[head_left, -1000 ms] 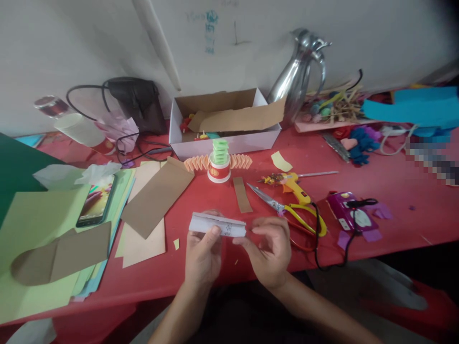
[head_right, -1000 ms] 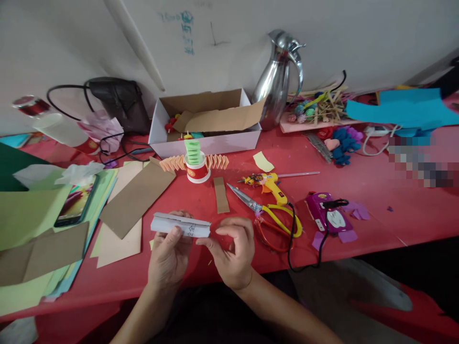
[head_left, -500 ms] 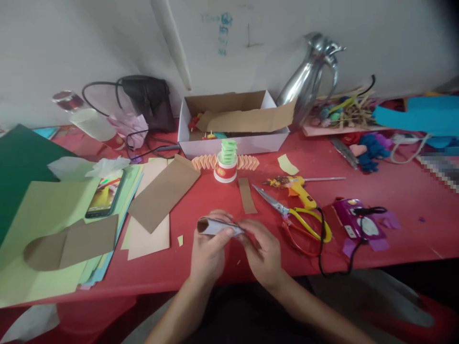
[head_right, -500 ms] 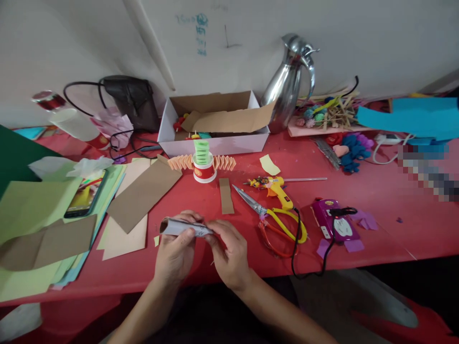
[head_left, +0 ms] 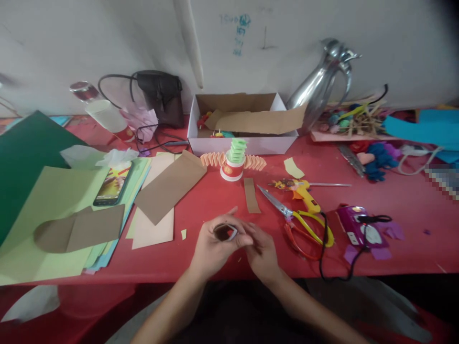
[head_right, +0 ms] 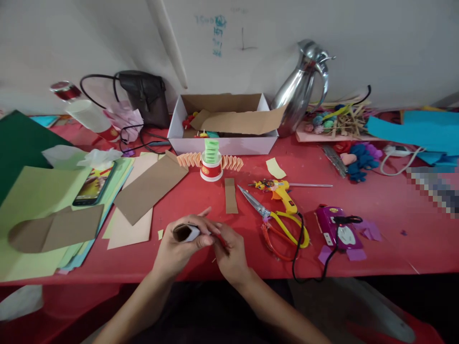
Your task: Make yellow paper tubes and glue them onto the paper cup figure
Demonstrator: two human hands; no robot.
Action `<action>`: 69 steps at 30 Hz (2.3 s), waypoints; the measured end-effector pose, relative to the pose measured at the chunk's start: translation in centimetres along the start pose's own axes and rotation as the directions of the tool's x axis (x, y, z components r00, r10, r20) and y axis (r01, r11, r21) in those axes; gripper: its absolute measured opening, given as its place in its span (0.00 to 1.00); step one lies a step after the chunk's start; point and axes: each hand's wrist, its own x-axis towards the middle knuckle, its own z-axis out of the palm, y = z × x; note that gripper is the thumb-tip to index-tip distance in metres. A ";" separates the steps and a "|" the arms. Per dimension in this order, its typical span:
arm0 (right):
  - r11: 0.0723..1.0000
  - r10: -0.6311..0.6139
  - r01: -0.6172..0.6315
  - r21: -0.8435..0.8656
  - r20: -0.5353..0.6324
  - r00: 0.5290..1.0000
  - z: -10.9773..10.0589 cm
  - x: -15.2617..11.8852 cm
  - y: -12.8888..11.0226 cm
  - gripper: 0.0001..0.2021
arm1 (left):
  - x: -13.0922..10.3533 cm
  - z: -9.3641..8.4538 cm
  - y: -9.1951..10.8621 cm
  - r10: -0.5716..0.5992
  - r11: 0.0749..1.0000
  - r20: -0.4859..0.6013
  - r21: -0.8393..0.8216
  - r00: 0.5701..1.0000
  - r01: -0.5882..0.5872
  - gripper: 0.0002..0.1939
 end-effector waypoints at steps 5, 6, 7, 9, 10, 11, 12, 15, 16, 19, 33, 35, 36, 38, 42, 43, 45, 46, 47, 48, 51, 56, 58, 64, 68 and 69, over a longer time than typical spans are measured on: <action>0.998 -0.003 0.004 0.055 -0.016 1.000 0.4 -0.1 1.0 0.07 | 0.0 -0.2 0.1 0.089 0.994 0.022 0.054 0.996 -0.090 0.09; 0.998 0.006 -0.005 0.064 -0.012 1.000 0.5 -0.3 1.2 0.07 | -0.1 -0.1 0.0 0.103 0.992 0.029 0.073 0.994 -0.105 0.09; 0.997 0.017 -0.016 0.075 -0.009 1.000 0.5 -0.5 1.5 0.08 | -0.1 -0.1 0.0 0.116 0.988 0.034 0.094 0.993 -0.118 0.08; 0.994 0.036 -0.036 0.100 -0.004 0.999 0.6 -0.8 1.9 0.09 | -0.1 0.0 -0.1 0.135 0.982 0.033 0.132 0.990 -0.138 0.08; 0.992 0.045 -0.044 0.115 -0.004 0.999 0.6 -0.9 2.0 0.09 | -0.1 0.0 -0.1 0.141 0.979 0.029 0.146 0.990 -0.144 0.08; 0.990 0.054 -0.053 0.129 -0.005 0.999 0.6 -0.9 2.0 0.09 | -0.1 0.1 -0.1 0.147 0.976 0.025 0.157 0.989 -0.150 0.08; 0.988 0.063 -0.062 0.140 -0.004 0.998 0.7 -0.9 2.0 0.09 | -0.1 0.1 -0.1 0.153 0.974 0.023 0.167 0.988 -0.155 0.07; 0.990 0.074 -0.075 0.123 0.008 0.997 0.7 -0.6 1.7 0.08 | -0.1 0.1 -0.2 0.163 0.967 0.032 0.194 0.986 -0.166 0.08; 0.993 0.068 -0.068 0.098 0.010 0.998 0.7 -0.4 1.5 0.08 | -0.1 0.1 -0.4 0.169 0.964 0.031 0.204 0.985 -0.171 0.09; 0.999 0.051 -0.051 -0.008 0.003 0.999 0.1 0.1 0.8 0.07 | -0.2 -0.1 -1.1 0.190 0.942 0.014 0.280 0.982 -0.187 0.11; 0.805 0.109 0.218 -0.552 0.498 0.861 -4.0 5.5 -8.9 0.06 | 0.0 -1.3 -4.0 0.221 0.670 0.188 0.683 0.957 -0.289 0.12; 0.735 0.117 0.283 -0.616 0.526 0.843 -3.9 5.8 -8.6 0.05 | 0.0 -1.2 -3.7 0.173 0.654 0.227 0.701 0.958 -0.284 0.11; 0.704 0.095 0.327 -0.630 0.540 0.836 -3.8 5.9 -8.4 0.05 | -0.1 -1.1 -3.5 0.149 0.656 0.232 0.704 0.961 -0.272 0.11; 0.666 0.028 0.396 -0.633 0.551 0.834 -3.7 5.7 -7.9 0.06 | -0.1 -0.9 -3.3 0.118 0.676 0.214 0.698 0.970 -0.237 0.10; 0.690 -0.110 0.430 -0.582 0.503 0.857 -3.5 5.2 -7.2 0.09 | -0.1 -0.7 -3.0 0.149 0.706 0.169 0.672 0.974 -0.224 0.12; 0.702 -0.130 0.423 -0.573 0.481 0.867 -3.5 5.1 -7.1 0.09 | 0.0 -0.7 -2.9 0.163 0.700 0.168 0.674 0.972 -0.234 0.11; 0.727 -0.152 0.396 -0.561 0.431 0.889 -3.4 4.9 -7.1 0.09 | 0.0 -0.7 -2.7 0.168 0.680 0.174 0.692 0.970 -0.242 0.09; 0.737 -0.159 0.382 -0.557 0.407 0.899 -3.4 4.9 -7.2 0.09 | 0.0 -0.7 -2.7 0.168 0.665 0.181 0.705 0.969 -0.247 0.07; 0.745 -0.164 0.372 -0.553 0.389 0.906 -3.4 4.9 -7.3 0.09 | -0.1 -0.7 -2.7 0.178 0.645 0.186 0.720 0.966 -0.258 0.06; 0.750 -0.167 0.365 -0.552 0.376 0.912 -3.3 4.8 -7.3 0.09 | -0.2 -0.7 -2.7 0.203 0.620 0.183 0.737 0.962 -0.271 0.04; 0.752 -0.142 0.342 -0.563 0.368 0.919 -3.2 4.8 -7.4 0.09 | -0.7 -0.6 -3.2 0.321 0.545 0.106 0.792 0.941 -0.276 0.05; 0.736 0.048 0.255 -0.627 0.424 0.904 -3.3 5.1 -7.6 0.09 | -1.7 -0.9 -4.3 0.302 0.542 0.068 0.809 0.951 -0.230 0.07; 0.718 0.113 0.247 -0.651 0.459 0.881 -3.3 5.2 -7.8 0.09 | -1.9 -1.0 -4.5 0.285 0.539 0.103 0.805 0.953 -0.248 0.06; 0.711 0.072 0.297 -0.638 0.486 0.871 -3.0 5.2 -8.2 0.09 | -1.8 -1.2 -4.1 0.318 0.510 0.115 0.816 0.941 -0.272 0.08; 0.829 0.037 0.188 -0.526 0.387 0.921 -3.2 5.5 -8.2 0.08 | -1.6 -1.5 -3.4 0.351 0.515 0.040 0.826 0.935 -0.229 0.05; 0.865 0.046 0.139 -0.483 0.352 0.935 -3.3 5.6 -8.2 0.08 | -1.5 -1.5 -3.2 0.335 0.550 0.005 0.811 0.942 -0.200 0.04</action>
